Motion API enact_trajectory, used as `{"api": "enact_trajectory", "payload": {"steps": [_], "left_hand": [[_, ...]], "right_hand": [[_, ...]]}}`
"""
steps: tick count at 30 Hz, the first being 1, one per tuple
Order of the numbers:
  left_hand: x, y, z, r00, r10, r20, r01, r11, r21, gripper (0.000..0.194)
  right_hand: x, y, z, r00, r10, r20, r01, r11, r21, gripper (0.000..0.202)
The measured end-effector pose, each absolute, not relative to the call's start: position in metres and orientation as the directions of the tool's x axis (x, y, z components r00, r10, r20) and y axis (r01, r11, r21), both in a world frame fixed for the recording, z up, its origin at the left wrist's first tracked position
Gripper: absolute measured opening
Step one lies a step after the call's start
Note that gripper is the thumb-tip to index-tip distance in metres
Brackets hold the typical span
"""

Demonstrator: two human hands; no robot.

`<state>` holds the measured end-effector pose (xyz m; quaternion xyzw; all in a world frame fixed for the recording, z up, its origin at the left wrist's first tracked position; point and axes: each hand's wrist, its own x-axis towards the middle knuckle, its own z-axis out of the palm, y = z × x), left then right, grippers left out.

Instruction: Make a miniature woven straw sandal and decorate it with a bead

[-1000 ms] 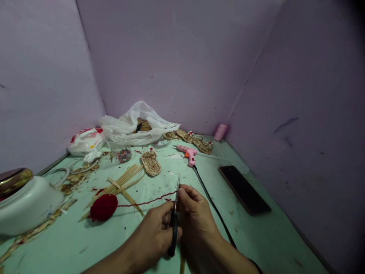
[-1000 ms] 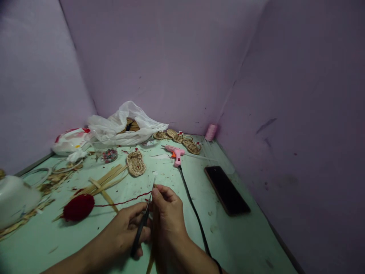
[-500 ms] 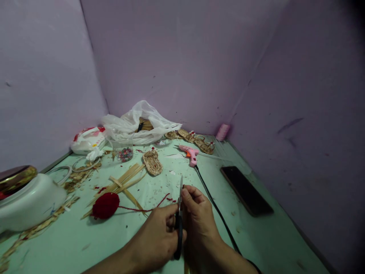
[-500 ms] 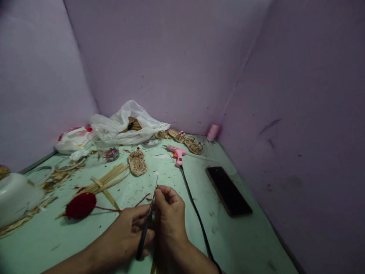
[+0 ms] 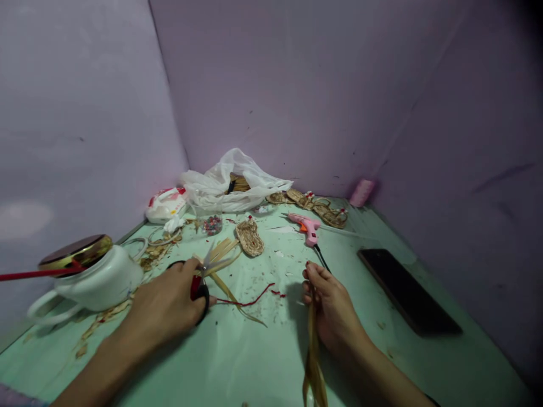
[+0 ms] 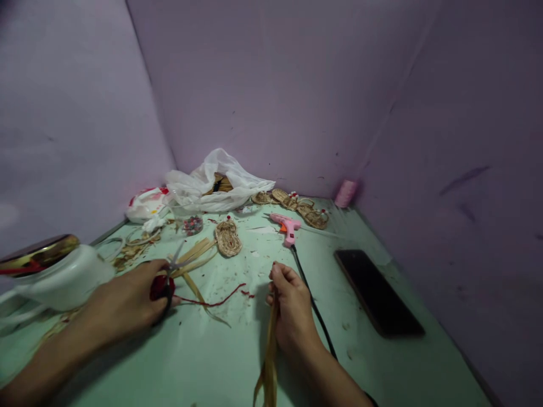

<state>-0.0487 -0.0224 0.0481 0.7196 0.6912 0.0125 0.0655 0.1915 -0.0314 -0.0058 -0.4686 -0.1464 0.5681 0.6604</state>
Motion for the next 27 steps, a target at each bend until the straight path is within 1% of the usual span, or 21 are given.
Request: {"api": "enact_trajectory", "payload": {"steps": [2, 4, 6, 7, 8, 9, 10, 11, 13, 14, 16, 17, 19, 23, 25, 27], "left_hand": [[-0.044, -0.024, 0.032, 0.063, 0.997, -0.032, 0.992, -0.059, 0.115, 0.039], [-0.041, -0.019, 0.025, 0.063, 0.996, 0.056, 0.988, -0.071, 0.141, 0.034], [-0.045, -0.004, 0.033, 0.051, 0.980, 0.192, 0.985, -0.081, 0.152, 0.030], [-0.050, 0.007, 0.043, 0.021, 0.957, 0.289, 0.989, -0.063, 0.137, 0.030], [-0.056, 0.021, 0.055, -0.024, 0.914, 0.404, 0.995, -0.019, 0.102, 0.032], [-0.064, 0.036, 0.069, -0.117, 0.842, 0.527, 0.992, 0.079, 0.093, 0.034], [-0.072, 0.053, 0.083, -0.204, 0.765, 0.611, 0.979, 0.175, 0.107, 0.036], [-0.079, 0.070, 0.096, -0.286, 0.683, 0.672, 0.955, 0.256, 0.146, 0.039], [-0.091, 0.103, 0.114, -0.388, 0.586, 0.711, 0.916, 0.330, 0.228, 0.042], [-0.096, 0.118, 0.119, -0.449, 0.566, 0.691, 0.889, 0.362, 0.281, 0.042], [-0.101, 0.140, 0.117, -0.531, 0.615, 0.583, 0.845, 0.427, 0.321, 0.046], [-0.102, 0.147, 0.112, -0.563, 0.660, 0.497, 0.826, 0.470, 0.311, 0.048], [-0.103, 0.153, 0.098, -0.569, 0.727, 0.384, 0.822, 0.490, 0.289, 0.050], [-0.108, 0.148, 0.073, -0.501, 0.843, 0.195, 0.860, 0.458, 0.226, 0.049], [-0.112, 0.145, 0.069, -0.491, 0.861, 0.135, 0.866, 0.465, 0.184, 0.053], [-0.115, 0.145, 0.068, -0.495, 0.862, 0.114, 0.867, 0.479, 0.141, 0.057]], "right_hand": [[0.190, -0.032, -0.008, 0.298, 0.894, -0.334, -0.610, -0.091, -0.787, 0.028], [0.189, -0.032, -0.010, 0.298, 0.889, -0.349, -0.614, -0.101, -0.783, 0.029], [0.189, -0.032, -0.011, 0.301, 0.878, -0.371, -0.618, -0.116, -0.778, 0.030], [0.189, -0.032, -0.011, 0.300, 0.875, -0.379, -0.616, -0.126, -0.778, 0.031], [0.189, -0.032, -0.011, 0.299, 0.874, -0.384, -0.612, -0.133, -0.779, 0.033], [0.188, -0.032, -0.011, 0.294, 0.874, -0.386, -0.607, -0.141, -0.782, 0.035], [0.188, -0.033, -0.011, 0.288, 0.875, -0.388, -0.602, -0.150, -0.784, 0.037], [0.187, -0.033, -0.011, 0.283, 0.876, -0.390, -0.599, -0.156, -0.785, 0.040], [0.187, -0.034, -0.011, 0.274, 0.877, -0.395, -0.600, -0.165, -0.782, 0.045], [0.186, -0.034, -0.010, 0.272, 0.876, -0.399, -0.603, -0.168, -0.780, 0.046], [0.187, -0.035, -0.010, 0.262, 0.874, -0.410, -0.612, -0.178, -0.771, 0.047], [0.187, -0.035, -0.010, 0.250, 0.874, -0.417, -0.618, -0.187, -0.764, 0.046], [0.187, -0.036, -0.009, 0.218, 0.880, -0.423, -0.625, -0.207, -0.753, 0.042], [0.187, -0.034, -0.007, 0.130, 0.897, -0.422, -0.650, -0.245, -0.720, 0.028], [0.186, -0.032, -0.007, 0.077, 0.892, -0.446, -0.668, -0.286, -0.687, 0.019], [0.186, -0.030, -0.008, 0.037, 0.880, -0.473, -0.687, -0.322, -0.651, 0.013]]}}
